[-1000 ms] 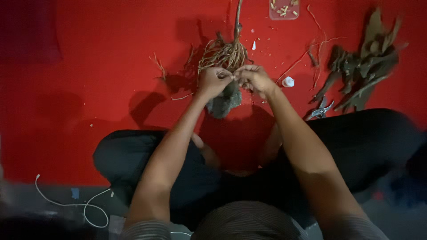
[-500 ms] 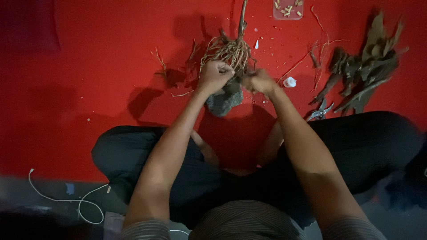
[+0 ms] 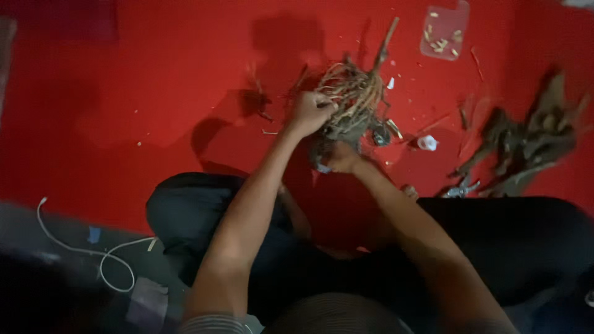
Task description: The person sits on a red floor and assembles a driftwood piece with roots onto a dark base. They use their hands to position the roots and then apply a white adhesive from a small tube to secure the assembly.
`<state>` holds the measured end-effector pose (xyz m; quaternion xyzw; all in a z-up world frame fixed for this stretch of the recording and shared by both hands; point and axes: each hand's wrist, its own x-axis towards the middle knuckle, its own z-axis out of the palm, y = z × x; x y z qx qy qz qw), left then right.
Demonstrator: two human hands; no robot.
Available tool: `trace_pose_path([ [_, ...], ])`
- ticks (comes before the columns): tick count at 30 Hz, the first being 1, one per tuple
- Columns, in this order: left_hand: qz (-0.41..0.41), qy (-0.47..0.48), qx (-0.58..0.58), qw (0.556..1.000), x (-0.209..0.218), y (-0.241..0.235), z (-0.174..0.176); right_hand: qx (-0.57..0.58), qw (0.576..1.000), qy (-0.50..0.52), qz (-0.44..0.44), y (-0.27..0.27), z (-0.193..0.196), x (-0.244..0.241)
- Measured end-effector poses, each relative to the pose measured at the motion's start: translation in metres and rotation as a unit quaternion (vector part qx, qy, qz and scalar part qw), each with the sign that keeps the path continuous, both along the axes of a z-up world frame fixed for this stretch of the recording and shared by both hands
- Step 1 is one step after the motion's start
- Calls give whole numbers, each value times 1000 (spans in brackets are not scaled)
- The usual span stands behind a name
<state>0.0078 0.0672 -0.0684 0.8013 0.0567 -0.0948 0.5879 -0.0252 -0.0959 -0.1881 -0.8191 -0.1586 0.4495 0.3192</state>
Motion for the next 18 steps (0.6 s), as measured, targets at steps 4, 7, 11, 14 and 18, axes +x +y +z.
trace_pose_path([
  [4,-4,-10,30,1000,-16,16,16,9,979,-203,-20,32,-51,-45],
  [7,1,7,2,1000,-25,27,33,-84,926,-367,-8,54,-49,-64],
  [11,13,6,-14,1000,-24,28,5,-137,877,-460,14,60,-85,-61],
  [14,23,22,-19,999,-27,25,20,-140,860,-491,31,66,-103,-65],
  [18,37,35,-38,998,-26,22,20,-167,847,-505,-13,83,-104,-67],
])
